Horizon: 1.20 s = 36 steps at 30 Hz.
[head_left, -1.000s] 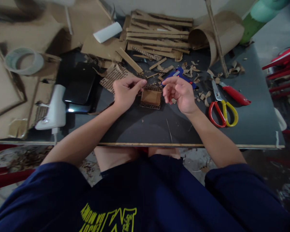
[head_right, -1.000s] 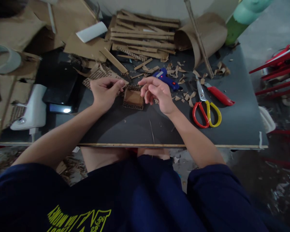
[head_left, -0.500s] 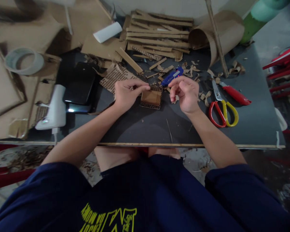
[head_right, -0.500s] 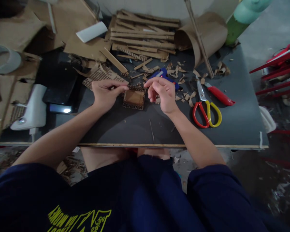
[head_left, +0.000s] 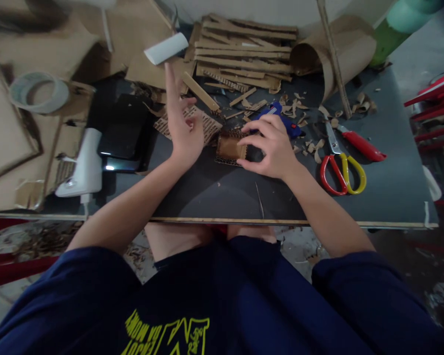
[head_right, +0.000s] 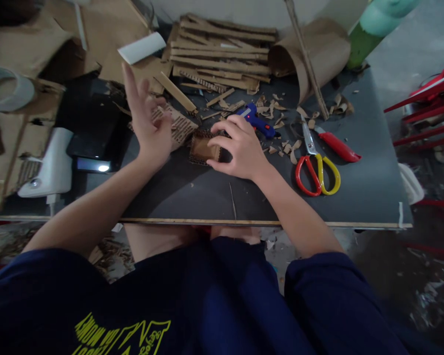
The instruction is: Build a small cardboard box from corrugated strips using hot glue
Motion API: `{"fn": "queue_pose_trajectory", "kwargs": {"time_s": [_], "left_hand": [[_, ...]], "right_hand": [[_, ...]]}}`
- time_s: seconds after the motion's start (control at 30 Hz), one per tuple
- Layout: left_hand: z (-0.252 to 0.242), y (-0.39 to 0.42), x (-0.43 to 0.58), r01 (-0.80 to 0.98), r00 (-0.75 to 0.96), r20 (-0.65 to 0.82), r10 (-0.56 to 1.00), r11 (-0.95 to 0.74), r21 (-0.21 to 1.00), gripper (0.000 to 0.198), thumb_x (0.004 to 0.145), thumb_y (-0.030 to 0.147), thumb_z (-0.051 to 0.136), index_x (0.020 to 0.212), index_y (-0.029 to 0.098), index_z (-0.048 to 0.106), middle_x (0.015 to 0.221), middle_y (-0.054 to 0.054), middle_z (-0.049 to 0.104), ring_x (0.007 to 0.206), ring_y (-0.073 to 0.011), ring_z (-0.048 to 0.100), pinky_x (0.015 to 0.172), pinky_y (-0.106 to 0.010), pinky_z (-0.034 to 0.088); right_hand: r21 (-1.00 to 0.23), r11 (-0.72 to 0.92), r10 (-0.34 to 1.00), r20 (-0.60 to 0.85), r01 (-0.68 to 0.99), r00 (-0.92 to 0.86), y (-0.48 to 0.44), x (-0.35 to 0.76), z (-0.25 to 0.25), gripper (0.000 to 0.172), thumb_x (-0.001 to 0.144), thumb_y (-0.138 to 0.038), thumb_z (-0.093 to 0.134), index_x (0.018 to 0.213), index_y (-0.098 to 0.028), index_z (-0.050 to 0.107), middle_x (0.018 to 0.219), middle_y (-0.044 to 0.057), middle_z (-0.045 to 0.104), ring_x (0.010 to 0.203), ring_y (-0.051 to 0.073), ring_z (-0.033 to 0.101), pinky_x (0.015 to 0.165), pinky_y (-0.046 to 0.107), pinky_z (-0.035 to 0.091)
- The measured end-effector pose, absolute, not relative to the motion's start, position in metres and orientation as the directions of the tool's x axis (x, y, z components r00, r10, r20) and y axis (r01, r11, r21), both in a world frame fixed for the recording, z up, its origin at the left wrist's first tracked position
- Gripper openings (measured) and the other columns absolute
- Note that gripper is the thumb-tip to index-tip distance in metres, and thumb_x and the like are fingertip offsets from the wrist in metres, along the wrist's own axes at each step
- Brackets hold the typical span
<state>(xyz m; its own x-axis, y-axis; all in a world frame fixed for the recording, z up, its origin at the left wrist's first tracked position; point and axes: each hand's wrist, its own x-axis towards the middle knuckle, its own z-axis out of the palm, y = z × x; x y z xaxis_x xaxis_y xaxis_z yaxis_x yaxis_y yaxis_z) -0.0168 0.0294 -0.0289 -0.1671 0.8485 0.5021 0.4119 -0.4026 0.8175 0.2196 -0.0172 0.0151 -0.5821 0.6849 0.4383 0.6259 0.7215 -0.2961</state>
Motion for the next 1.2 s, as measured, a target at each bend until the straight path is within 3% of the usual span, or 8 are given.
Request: {"fn": "queue_pose_trajectory", "kwargs": {"time_s": [0.1, 0.3, 0.43, 0.57, 0.67, 0.77, 0.97, 1.2], "left_hand": [[-0.035, 0.038, -0.023, 0.491, -0.182, 0.497, 0.848, -0.359, 0.794, 0.057, 0.089, 0.065, 0.06, 0.131, 0.032, 0.043, 0.133, 0.002, 0.053, 0.11, -0.0123, 0.053, 0.075, -0.026, 0.045], [-0.035, 0.034, -0.02, 0.561, 0.008, 0.492, 0.871, -0.411, 0.719, 0.031, 0.089, 0.055, 0.065, 0.092, 0.024, 0.063, 0.091, 0.001, 0.063, 0.09, -0.0143, 0.057, 0.084, -0.035, 0.045], [-0.029, 0.022, -0.012, 0.694, 0.177, 0.395, 0.901, -0.399, 0.6, 0.028, 0.073, 0.04, 0.079, 0.091, 0.021, 0.07, 0.078, -0.002, 0.069, 0.09, -0.0234, 0.062, 0.087, -0.039, 0.046], [-0.02, 0.014, -0.009, 0.722, 0.275, 0.33, 0.903, -0.42, 0.55, 0.024, 0.079, 0.032, 0.069, 0.099, 0.021, 0.076, 0.084, -0.003, 0.075, 0.091, -0.0243, 0.066, 0.084, -0.037, 0.05], [-0.016, 0.012, -0.009, 0.69, 0.308, 0.358, 0.882, -0.466, 0.554, 0.022, 0.085, 0.032, 0.065, 0.101, 0.021, 0.076, 0.093, -0.002, 0.077, 0.094, -0.0206, 0.068, 0.087, -0.033, 0.051], [-0.014, 0.01, -0.009, 0.625, 0.304, 0.438, 0.846, -0.524, 0.579, 0.022, 0.089, 0.035, 0.064, 0.103, 0.021, 0.075, 0.099, -0.001, 0.077, 0.097, -0.0181, 0.069, 0.091, -0.03, 0.052], [-0.013, 0.004, -0.007, 0.528, 0.32, 0.619, 0.717, -0.678, 0.512, 0.018, 0.092, 0.035, 0.065, 0.101, 0.022, 0.073, 0.094, 0.0, 0.077, 0.091, -0.0145, 0.07, 0.085, -0.028, 0.054], [-0.012, 0.004, -0.007, 0.566, 0.297, 0.679, 0.671, -0.697, 0.441, 0.02, 0.092, 0.038, 0.065, 0.101, 0.021, 0.071, 0.091, 0.0, 0.076, 0.091, -0.0161, 0.069, 0.089, -0.033, 0.053]], "right_hand": [[-0.229, 0.755, 0.652, 0.36, 0.614, -0.668, -0.019, 0.218, 0.015, 0.03, 0.086, -0.046, 0.066, 0.103, -0.022, 0.071, 0.134, 0.011, 0.058, 0.128, 0.037, 0.047, 0.106, 0.059, 0.041], [-0.189, 0.774, 0.629, 0.346, 0.605, -0.696, -0.023, 0.213, 0.012, 0.019, 0.09, -0.034, 0.06, 0.082, -0.021, 0.07, 0.127, 0.009, 0.063, 0.125, 0.033, 0.051, 0.103, 0.053, 0.045], [-0.21, 0.765, 0.634, 0.412, 0.609, -0.654, -0.021, 0.213, 0.011, 0.022, 0.093, -0.034, 0.056, 0.081, -0.021, 0.07, 0.117, 0.009, 0.068, 0.116, 0.031, 0.057, 0.097, 0.051, 0.048], [-0.272, 0.668, 0.707, 0.522, 0.693, -0.477, -0.016, 0.217, 0.012, 0.026, 0.096, -0.036, 0.048, 0.087, -0.024, 0.069, 0.102, 0.008, 0.072, 0.104, 0.028, 0.063, 0.095, 0.05, 0.05], [-0.334, 0.591, 0.751, 0.56, 0.734, -0.35, -0.015, 0.22, 0.013, 0.029, 0.098, -0.039, 0.044, 0.093, -0.023, 0.069, 0.097, 0.007, 0.073, 0.098, 0.026, 0.065, 0.095, 0.047, 0.051], [-0.419, 0.556, 0.792, 0.528, 0.718, -0.305, -0.018, 0.221, 0.013, 0.033, 0.098, -0.042, 0.045, 0.094, -0.021, 0.07, 0.088, 0.005, 0.073, 0.076, 0.019, 0.065, 0.077, 0.036, 0.054], [-0.617, 0.539, 0.837, 0.318, 0.573, -0.445, -0.025, 0.213, 0.017, 0.035, 0.09, -0.052, 0.058, 0.088, -0.019, 0.069, 0.074, 0.001, 0.07, 0.053, 0.011, 0.055, 0.055, 0.027, 0.044], [-0.93, 0.201, 0.896, 0.048, 0.307, -0.442, -0.026, 0.207, 0.014, 0.04, 0.08, -0.061, 0.07, 0.075, -0.022, 0.062, 0.066, -0.003, 0.061, 0.046, 0.01, 0.054, 0.044, 0.026, 0.044]]}}
